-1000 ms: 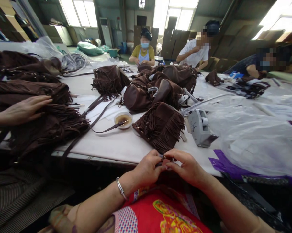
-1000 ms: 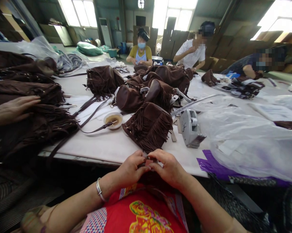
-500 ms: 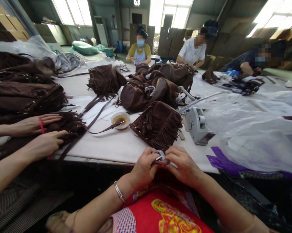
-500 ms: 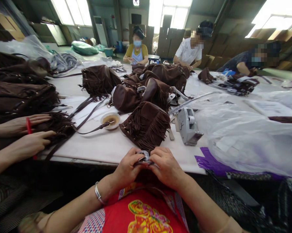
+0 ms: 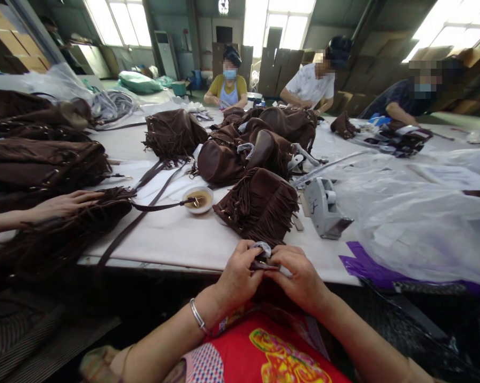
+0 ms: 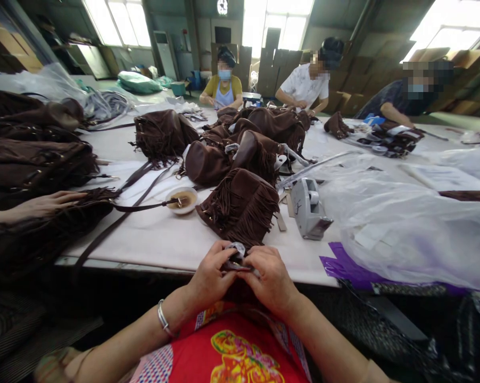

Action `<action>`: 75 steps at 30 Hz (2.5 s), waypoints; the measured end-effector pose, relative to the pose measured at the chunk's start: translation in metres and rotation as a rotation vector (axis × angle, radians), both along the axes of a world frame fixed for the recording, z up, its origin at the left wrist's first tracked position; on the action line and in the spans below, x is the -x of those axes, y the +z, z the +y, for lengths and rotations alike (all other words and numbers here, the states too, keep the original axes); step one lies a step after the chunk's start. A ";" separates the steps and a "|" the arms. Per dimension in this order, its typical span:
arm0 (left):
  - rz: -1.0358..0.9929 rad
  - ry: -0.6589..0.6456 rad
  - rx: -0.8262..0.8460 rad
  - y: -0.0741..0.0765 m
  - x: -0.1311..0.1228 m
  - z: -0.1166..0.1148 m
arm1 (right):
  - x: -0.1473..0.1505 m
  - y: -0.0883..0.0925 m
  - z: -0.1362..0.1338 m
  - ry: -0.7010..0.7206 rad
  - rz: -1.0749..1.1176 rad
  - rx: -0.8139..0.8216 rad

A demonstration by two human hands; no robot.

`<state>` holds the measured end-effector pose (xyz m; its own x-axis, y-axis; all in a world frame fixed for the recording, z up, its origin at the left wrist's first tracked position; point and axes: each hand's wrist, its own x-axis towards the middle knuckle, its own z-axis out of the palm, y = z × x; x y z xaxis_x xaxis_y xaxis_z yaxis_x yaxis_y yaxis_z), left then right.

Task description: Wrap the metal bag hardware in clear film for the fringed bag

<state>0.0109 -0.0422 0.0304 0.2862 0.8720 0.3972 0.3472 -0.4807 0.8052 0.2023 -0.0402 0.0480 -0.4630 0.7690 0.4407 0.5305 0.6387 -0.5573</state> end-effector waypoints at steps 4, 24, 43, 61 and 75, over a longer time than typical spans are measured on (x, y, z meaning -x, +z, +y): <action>-0.028 0.028 0.034 0.002 -0.001 0.000 | 0.002 0.002 -0.001 -0.004 -0.015 0.010; -0.258 -0.027 0.420 0.020 0.004 0.002 | 0.005 -0.012 -0.005 -0.117 0.077 -0.100; -0.349 0.271 0.729 0.015 -0.014 0.024 | 0.004 -0.011 -0.005 0.002 0.041 -0.199; -0.615 0.315 0.835 0.016 -0.021 0.029 | 0.007 -0.011 -0.002 0.059 -0.158 -0.187; 0.037 0.541 -0.015 -0.016 -0.017 0.031 | 0.009 -0.017 -0.007 0.141 -0.195 -0.191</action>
